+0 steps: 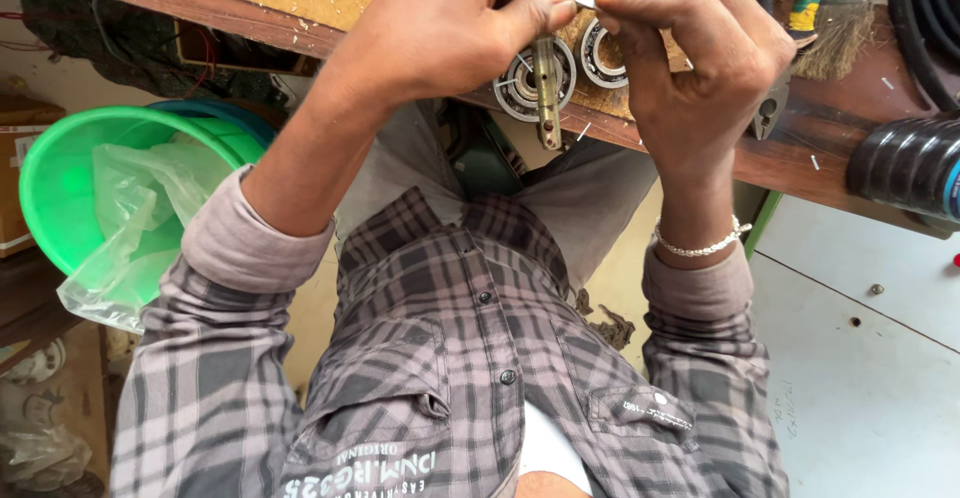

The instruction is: The person repeatedly cuts small white paper pieces using scissors and inserts them into the slots of a copper-wound stator assembly. They also use a green-handled screwdriver to adjust or press components within the stator. The work is performed at a cluttered workbench with tools and parts visible.

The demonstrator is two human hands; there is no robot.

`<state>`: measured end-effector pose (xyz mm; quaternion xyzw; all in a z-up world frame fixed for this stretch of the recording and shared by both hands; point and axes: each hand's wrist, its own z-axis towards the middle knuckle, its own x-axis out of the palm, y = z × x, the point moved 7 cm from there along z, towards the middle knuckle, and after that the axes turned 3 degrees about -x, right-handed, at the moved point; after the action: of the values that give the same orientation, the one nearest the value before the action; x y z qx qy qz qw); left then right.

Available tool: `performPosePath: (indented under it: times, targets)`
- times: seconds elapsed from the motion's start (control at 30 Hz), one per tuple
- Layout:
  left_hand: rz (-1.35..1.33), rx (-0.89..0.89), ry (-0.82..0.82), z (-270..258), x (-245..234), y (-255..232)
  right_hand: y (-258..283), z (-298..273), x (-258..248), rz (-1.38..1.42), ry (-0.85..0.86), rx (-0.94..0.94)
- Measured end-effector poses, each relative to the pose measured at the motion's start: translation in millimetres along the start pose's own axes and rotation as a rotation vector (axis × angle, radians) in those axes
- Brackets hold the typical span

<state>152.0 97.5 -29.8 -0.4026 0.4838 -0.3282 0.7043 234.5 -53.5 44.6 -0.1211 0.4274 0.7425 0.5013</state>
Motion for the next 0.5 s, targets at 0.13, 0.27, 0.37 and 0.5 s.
performPosePath:
  times: [0.13,0.27,0.37,0.5]
  targets:
    - [0.168,0.031,0.002,1.7,7.6,-2.1,2.4,-2.6,-3.1,-0.060,0.028,-0.043]
    - [0.239,0.105,0.002,6.3,6.7,-5.8,9.8,1.8,-3.7,-0.206,0.069,-0.129]
    - [0.252,0.156,-0.009,8.0,6.1,-6.7,14.2,2.7,-1.8,-0.260,0.086,-0.176]
    - [0.272,0.200,-0.021,10.0,9.4,-8.9,15.4,1.4,3.2,-0.300,0.062,-0.205]
